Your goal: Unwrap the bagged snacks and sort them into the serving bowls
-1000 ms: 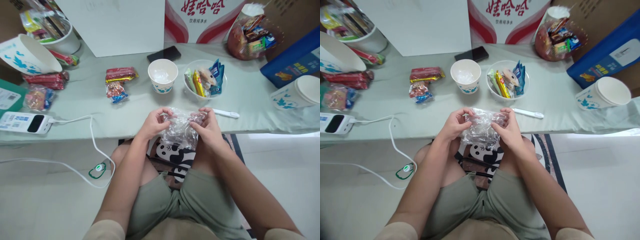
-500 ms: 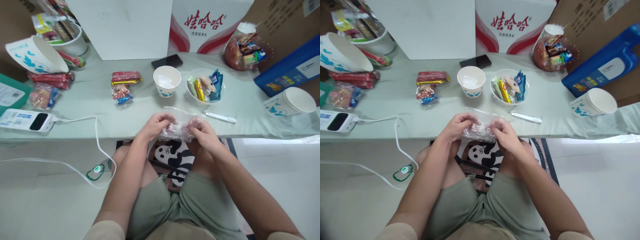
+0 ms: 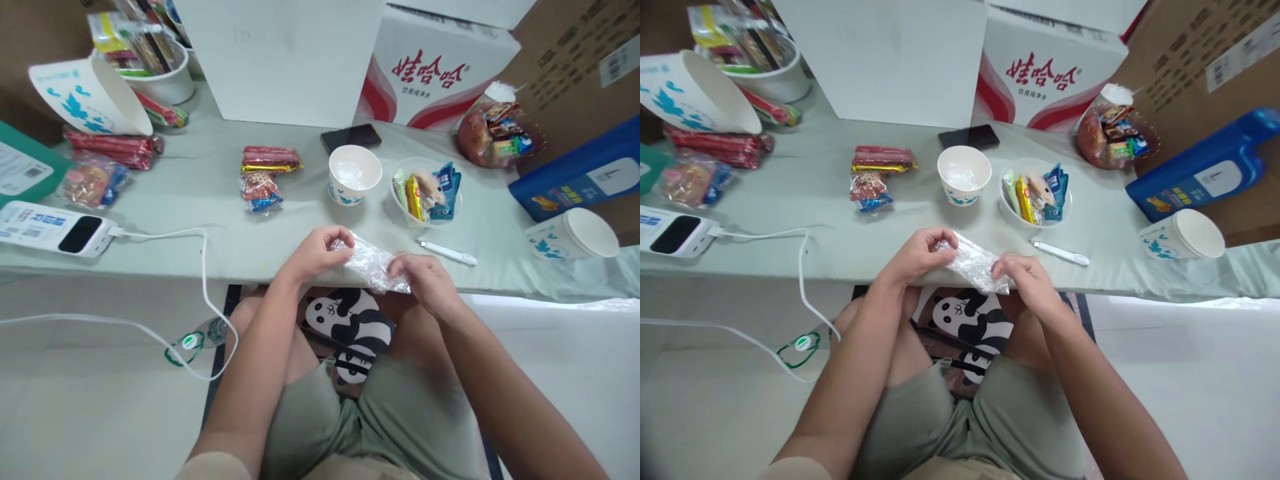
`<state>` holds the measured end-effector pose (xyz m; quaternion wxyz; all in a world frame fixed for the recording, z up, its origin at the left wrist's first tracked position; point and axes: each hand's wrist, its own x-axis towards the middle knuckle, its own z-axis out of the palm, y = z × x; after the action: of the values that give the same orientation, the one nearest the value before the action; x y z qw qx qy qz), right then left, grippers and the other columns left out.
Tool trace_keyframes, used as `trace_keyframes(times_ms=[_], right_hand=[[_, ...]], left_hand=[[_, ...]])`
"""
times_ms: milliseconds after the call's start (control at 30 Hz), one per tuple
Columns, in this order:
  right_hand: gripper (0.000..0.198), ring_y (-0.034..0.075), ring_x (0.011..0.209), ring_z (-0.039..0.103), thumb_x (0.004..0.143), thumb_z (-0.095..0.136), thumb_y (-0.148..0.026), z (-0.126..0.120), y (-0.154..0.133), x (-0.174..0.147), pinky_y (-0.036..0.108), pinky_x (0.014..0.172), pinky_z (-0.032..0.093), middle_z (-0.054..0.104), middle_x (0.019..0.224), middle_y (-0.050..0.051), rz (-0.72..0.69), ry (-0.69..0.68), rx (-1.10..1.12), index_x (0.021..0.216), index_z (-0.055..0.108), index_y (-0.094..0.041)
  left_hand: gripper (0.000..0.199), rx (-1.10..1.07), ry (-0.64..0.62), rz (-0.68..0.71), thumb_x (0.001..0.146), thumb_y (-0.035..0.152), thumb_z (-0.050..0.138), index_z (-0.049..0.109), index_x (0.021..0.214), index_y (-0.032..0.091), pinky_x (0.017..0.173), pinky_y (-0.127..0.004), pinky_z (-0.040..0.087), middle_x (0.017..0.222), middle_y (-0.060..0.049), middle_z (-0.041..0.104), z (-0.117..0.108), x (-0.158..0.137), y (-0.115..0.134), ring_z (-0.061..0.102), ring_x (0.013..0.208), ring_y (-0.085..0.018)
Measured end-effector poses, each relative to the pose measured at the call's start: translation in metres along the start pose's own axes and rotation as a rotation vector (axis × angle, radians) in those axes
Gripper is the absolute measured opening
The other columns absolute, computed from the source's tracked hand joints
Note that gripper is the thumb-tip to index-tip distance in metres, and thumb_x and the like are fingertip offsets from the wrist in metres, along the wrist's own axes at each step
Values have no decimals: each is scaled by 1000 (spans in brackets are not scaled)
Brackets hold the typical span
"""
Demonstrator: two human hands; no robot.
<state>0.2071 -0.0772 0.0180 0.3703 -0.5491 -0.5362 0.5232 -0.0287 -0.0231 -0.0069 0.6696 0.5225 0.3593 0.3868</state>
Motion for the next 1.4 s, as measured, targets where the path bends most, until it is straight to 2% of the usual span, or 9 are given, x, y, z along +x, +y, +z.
trace_keyframes(times_ms=[167, 333, 533, 667, 767, 967, 1167, 1233, 1400], right_hand=[[42, 15, 60, 56, 65, 82, -42, 13, 0, 10, 28, 56, 44, 64, 73, -3, 167, 59, -26, 97, 63, -23], [23, 16, 65, 56, 72, 70, -37, 21, -7, 13, 29, 63, 43, 65, 72, -1, 85, 94, -128, 86, 67, -19], [22, 21, 82, 64, 80, 66, -39, 33, -20, 16, 34, 78, 49, 72, 90, 2, -123, -12, -167, 95, 72, -23], [31, 22, 90, 61, 74, 75, -39, 34, -22, 23, 36, 79, 48, 67, 100, 4, -265, 229, -329, 101, 67, -25], [25, 19, 77, 57, 75, 74, -40, 26, -33, 36, 33, 69, 46, 63, 87, 2, -263, 122, -380, 90, 61, -24], [15, 21, 82, 56, 77, 69, -21, 10, -87, 116, 35, 75, 43, 57, 82, 2, -507, 354, -766, 80, 54, -24], [28, 23, 81, 63, 57, 79, -2, 18, -98, 226, 37, 75, 46, 57, 65, 1, -221, -219, -1140, 56, 58, -21], [32, 25, 82, 65, 51, 81, 2, 27, -92, 247, 39, 75, 48, 56, 58, 0, -146, -298, -1093, 51, 58, -21], [36, 26, 84, 71, 55, 82, 2, 53, -68, 266, 42, 78, 52, 54, 52, -2, -291, -57, -716, 49, 55, -21]], left_hand=[[31, 13, -4, 83, 70, 16, 63, 61, 101, 21, 69, -25, 49, 98, -2, 64, 1, 4, -9, 64, 77, -12], [25, 388, 517, 492, 72, 15, 64, 66, 95, 23, 101, -40, 49, 107, -7, 67, 5, 1, -5, 62, 109, -24], [38, 197, 90, 305, 73, 36, 75, 69, 106, 19, 93, -37, 54, 108, -9, 74, 23, 3, -11, 68, 101, -24], [30, -64, 45, 141, 75, 34, 73, 71, 100, 17, 80, -32, 55, 97, -7, 75, 20, 8, -14, 68, 87, -19], [27, -106, 101, 185, 76, 28, 71, 71, 100, 18, 83, -31, 55, 102, -7, 75, 13, 7, -9, 69, 91, -18], [20, -175, 550, 311, 78, 29, 67, 62, 95, 21, 81, -28, 52, 91, -2, 66, -4, 11, -9, 67, 88, -15], [15, -196, 628, 309, 80, 32, 63, 58, 89, 21, 80, -28, 51, 84, 0, 62, -13, 8, -8, 63, 81, -13], [16, -196, 630, 311, 79, 33, 63, 58, 89, 21, 80, -28, 51, 82, 1, 61, -16, 6, -6, 62, 80, -12], [15, -206, 685, 305, 79, 35, 62, 57, 79, 20, 75, -26, 50, 73, 2, 58, -26, 0, 1, 59, 72, -12]])
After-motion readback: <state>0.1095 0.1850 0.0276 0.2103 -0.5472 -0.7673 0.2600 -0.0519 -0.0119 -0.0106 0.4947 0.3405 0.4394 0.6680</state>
